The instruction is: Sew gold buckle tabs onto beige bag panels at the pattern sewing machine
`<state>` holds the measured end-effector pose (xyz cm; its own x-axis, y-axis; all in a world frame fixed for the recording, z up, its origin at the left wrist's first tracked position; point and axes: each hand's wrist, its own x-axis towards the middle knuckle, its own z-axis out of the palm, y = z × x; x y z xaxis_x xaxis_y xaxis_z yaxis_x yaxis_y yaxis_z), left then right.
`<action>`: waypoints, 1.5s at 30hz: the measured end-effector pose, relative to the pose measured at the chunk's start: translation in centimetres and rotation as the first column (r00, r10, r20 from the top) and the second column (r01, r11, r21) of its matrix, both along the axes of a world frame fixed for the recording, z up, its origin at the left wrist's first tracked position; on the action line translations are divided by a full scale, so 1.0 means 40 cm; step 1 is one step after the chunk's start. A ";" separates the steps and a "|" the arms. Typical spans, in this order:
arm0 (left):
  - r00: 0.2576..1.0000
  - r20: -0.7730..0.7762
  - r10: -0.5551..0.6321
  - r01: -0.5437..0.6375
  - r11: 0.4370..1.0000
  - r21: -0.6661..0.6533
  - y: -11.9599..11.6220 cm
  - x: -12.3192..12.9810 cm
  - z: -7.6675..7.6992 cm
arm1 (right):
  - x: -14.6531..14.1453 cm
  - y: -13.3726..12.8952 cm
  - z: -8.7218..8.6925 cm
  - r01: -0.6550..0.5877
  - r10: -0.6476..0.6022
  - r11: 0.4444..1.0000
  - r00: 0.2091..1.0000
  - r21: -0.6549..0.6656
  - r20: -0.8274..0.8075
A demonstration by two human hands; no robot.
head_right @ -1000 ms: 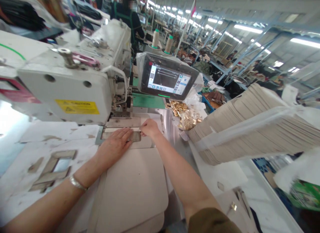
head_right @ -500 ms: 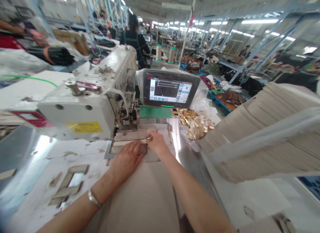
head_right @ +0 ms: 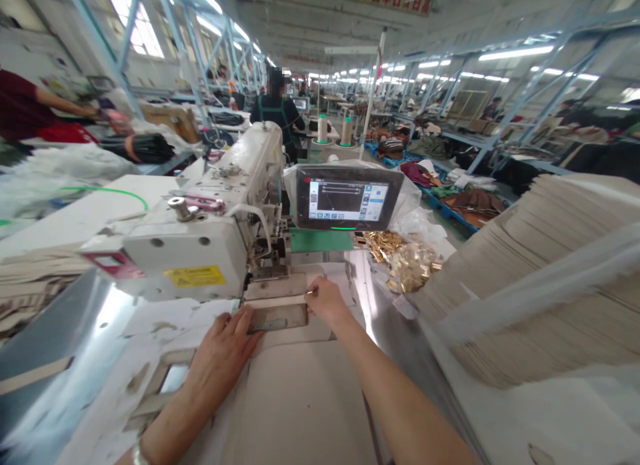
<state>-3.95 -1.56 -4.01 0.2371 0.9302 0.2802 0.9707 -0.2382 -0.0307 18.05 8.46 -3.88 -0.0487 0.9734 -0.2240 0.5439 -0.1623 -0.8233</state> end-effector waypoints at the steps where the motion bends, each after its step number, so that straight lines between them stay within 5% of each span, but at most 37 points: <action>1: 1.000 -0.013 0.013 -0.013 1.000 -0.015 -0.002 0.002 0.004 | -0.001 -0.001 0.003 0.003 -0.003 1.000 1.000 -0.008 -0.006; 7: 0.994 -0.060 0.086 -0.092 0.990 -0.108 0.004 0.014 0.030 | -0.005 -0.004 0.020 0.016 -0.015 0.999 1.000 -0.048 0.018; 17: 0.992 -0.121 0.048 -0.067 0.985 -0.159 0.010 0.012 0.056 | -0.026 0.000 0.054 0.049 -0.037 0.989 0.996 -0.139 0.083; 45: 0.939 -0.204 0.278 -0.318 0.926 -0.203 -0.030 -0.213 0.095 | -0.314 0.032 0.026 -0.128 0.141 0.945 0.990 -0.302 0.022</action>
